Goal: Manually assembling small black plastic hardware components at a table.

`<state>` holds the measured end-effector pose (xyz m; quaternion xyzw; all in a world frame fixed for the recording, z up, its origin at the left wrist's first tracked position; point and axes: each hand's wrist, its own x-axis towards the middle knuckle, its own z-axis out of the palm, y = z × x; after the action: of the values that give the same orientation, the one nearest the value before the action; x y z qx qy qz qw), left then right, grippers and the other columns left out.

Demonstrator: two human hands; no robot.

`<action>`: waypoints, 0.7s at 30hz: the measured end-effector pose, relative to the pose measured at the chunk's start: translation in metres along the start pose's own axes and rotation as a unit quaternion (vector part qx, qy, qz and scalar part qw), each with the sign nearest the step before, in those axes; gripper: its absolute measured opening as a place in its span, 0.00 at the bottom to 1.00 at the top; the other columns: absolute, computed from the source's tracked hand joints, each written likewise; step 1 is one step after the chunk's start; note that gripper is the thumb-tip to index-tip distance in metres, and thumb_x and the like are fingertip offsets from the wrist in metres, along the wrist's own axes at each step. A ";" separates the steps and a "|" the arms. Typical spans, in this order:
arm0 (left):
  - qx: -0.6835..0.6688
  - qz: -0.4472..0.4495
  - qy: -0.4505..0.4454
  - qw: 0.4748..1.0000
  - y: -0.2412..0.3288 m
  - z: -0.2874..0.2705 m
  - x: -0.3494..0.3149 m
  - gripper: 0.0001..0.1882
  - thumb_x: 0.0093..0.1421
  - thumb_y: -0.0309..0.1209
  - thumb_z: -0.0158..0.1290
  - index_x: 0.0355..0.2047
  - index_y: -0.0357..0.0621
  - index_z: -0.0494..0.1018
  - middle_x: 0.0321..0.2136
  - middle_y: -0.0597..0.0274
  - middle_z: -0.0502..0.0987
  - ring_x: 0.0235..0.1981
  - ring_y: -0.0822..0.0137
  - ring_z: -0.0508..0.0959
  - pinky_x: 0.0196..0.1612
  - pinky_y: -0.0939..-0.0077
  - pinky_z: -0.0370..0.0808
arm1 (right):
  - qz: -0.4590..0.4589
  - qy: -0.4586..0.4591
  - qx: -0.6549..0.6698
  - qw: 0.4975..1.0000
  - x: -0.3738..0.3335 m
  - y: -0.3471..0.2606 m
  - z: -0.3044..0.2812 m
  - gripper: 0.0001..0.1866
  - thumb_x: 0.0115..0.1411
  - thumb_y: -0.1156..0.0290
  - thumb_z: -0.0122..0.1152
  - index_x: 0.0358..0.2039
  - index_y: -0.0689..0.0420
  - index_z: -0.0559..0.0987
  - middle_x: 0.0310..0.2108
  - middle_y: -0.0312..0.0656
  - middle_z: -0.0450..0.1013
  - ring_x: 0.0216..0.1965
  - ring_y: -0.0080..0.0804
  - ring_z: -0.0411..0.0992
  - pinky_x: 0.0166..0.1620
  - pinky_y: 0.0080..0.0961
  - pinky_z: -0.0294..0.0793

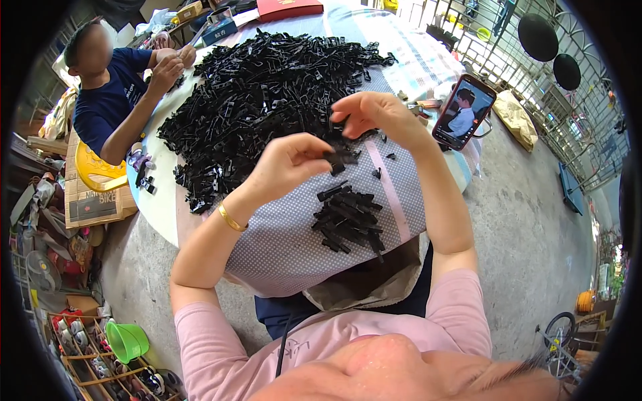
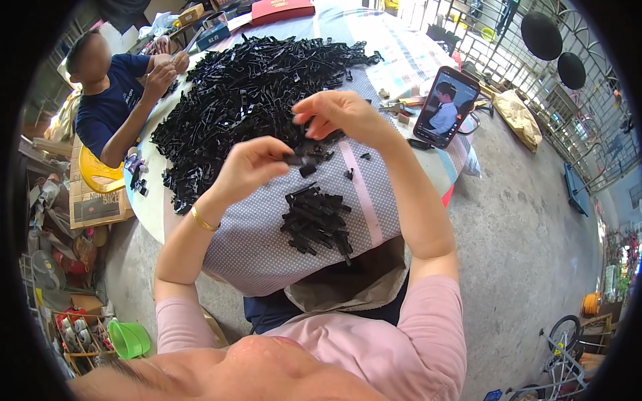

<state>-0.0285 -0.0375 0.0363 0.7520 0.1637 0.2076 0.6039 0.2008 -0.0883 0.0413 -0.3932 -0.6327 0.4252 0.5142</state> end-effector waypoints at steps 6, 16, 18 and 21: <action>0.093 0.102 -0.108 0.985 -0.016 0.006 0.006 0.12 0.60 0.32 0.48 0.34 0.34 0.74 0.35 0.59 0.74 0.33 0.73 0.73 0.37 0.80 0.72 | 0.070 -0.045 -0.507 0.858 -0.009 0.015 -0.023 0.10 0.47 0.70 0.60 0.29 0.60 0.79 0.25 0.44 0.75 0.27 0.32 0.75 0.34 0.27 0.73; 0.355 0.157 0.058 0.920 -0.048 0.021 0.031 0.07 0.50 0.21 0.54 0.32 0.37 0.75 0.31 0.57 0.73 0.28 0.60 0.75 0.33 0.75 0.73 | 0.118 -0.050 -0.625 0.770 -0.003 0.019 0.007 0.08 0.42 0.72 0.58 0.25 0.57 0.80 0.25 0.45 0.75 0.31 0.42 0.74 0.36 0.33 0.74; 0.350 0.157 0.059 0.922 -0.044 0.021 0.028 0.06 0.50 0.21 0.54 0.30 0.37 0.74 0.29 0.57 0.73 0.27 0.61 0.75 0.33 0.76 0.73 | 0.147 -0.087 -0.561 0.810 -0.003 0.008 0.008 0.12 0.41 0.70 0.60 0.28 0.61 0.79 0.25 0.46 0.75 0.28 0.39 0.75 0.35 0.29 0.73; 0.262 0.045 0.110 0.958 -0.033 0.023 0.025 0.05 0.52 0.24 0.53 0.30 0.35 0.73 0.26 0.56 0.74 0.26 0.65 0.76 0.30 0.74 0.74 | 0.060 -0.029 -0.408 0.910 -0.004 0.009 0.001 0.13 0.43 0.72 0.60 0.31 0.61 0.78 0.22 0.44 0.74 0.26 0.29 0.74 0.32 0.23 0.72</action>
<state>0.0050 -0.0368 0.0026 0.8630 0.2442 0.2655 0.3536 0.2014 -0.0892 0.0320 -0.5932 -0.7413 0.1708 0.2636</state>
